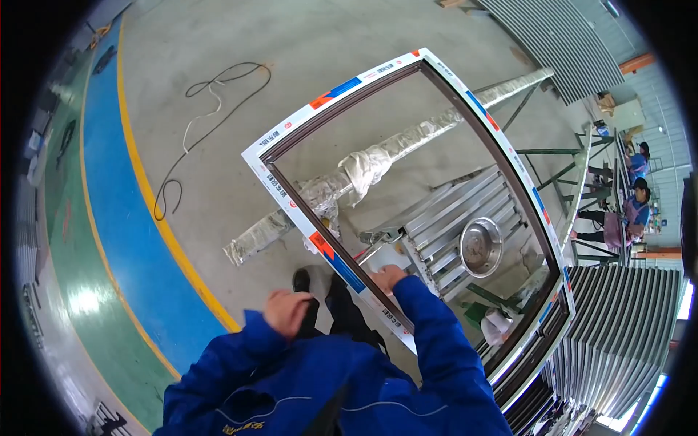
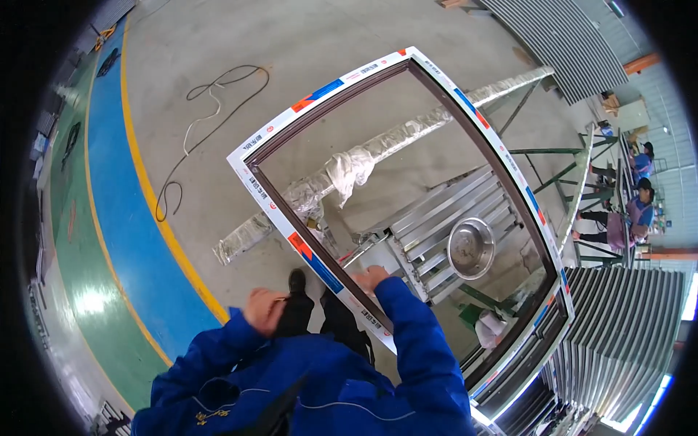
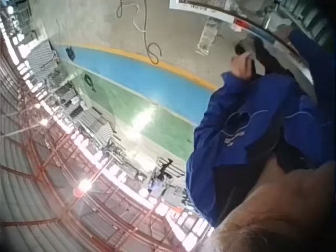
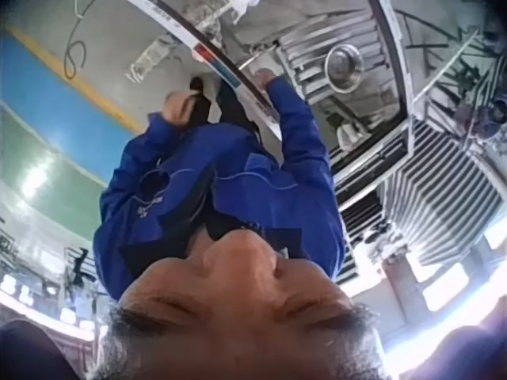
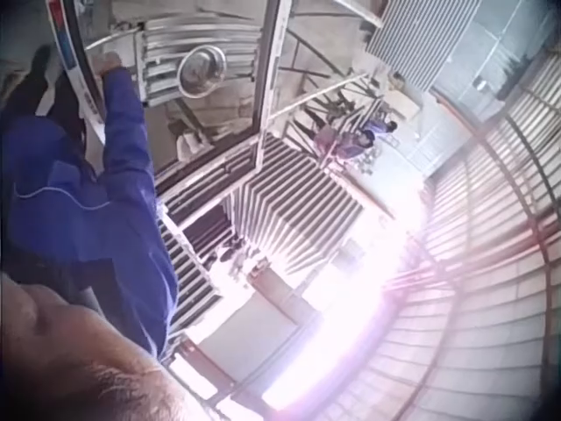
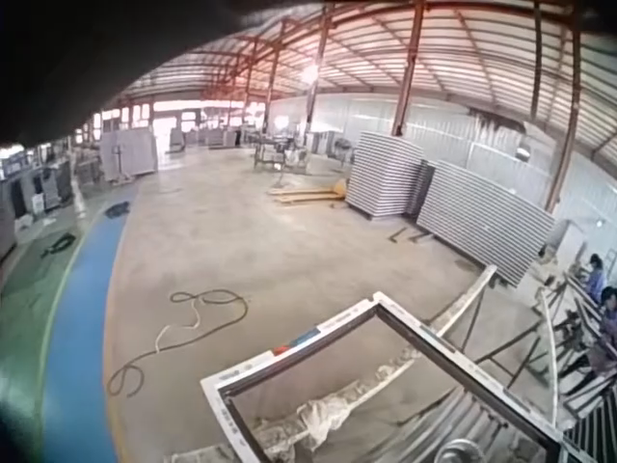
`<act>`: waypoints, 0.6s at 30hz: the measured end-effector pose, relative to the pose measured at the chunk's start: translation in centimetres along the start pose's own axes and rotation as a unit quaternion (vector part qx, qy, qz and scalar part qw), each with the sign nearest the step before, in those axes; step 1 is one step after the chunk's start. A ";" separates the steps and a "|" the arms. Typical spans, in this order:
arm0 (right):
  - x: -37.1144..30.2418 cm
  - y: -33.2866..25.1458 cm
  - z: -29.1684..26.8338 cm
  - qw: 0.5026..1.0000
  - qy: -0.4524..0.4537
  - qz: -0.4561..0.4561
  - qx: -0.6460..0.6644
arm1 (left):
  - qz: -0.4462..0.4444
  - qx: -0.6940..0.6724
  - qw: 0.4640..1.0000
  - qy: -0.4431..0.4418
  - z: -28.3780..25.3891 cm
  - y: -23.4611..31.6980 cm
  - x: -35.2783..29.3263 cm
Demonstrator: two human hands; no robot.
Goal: Apply sealant to a metal window frame using a caulking gun and inspect the frame components on a fabrication floor.
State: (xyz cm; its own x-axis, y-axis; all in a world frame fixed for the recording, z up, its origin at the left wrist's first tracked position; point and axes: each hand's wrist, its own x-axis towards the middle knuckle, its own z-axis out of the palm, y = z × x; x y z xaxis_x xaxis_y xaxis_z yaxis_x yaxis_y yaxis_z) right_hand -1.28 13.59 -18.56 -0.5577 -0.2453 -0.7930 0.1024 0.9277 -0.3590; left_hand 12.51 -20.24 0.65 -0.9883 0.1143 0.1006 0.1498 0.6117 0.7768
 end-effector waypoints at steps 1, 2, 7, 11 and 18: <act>2.9 3.1 1.1 0.992 0.076 -0.085 -0.061 | 0.012 0.019 1.000 0.017 -1.2 -0.4 -0.4; 5.5 5.9 3.0 0.968 0.151 -0.158 -0.126 | -0.008 0.006 0.999 0.051 -1.7 -0.3 -0.4; 11.2 -4.3 5.0 0.930 -0.013 0.045 0.363 | -0.246 0.094 0.949 0.174 -4.6 1.3 -10.3; 14.2 -0.7 9.3 0.802 0.057 0.134 0.579 | -0.357 0.022 0.903 0.238 -1.5 0.8 -13.1; 13.2 1.7 8.4 0.935 0.070 0.193 0.288 | -0.371 -0.044 0.901 0.219 0.4 1.7 -13.3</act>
State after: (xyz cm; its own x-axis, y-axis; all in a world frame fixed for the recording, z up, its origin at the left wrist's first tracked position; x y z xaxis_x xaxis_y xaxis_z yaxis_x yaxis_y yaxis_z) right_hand -1.57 9.56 -33.72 -0.4856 0.1543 -0.8605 0.7233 0.6237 -0.2963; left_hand 25.90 -20.36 0.40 -0.7344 -0.6324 -0.2466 -0.5405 0.3252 0.7759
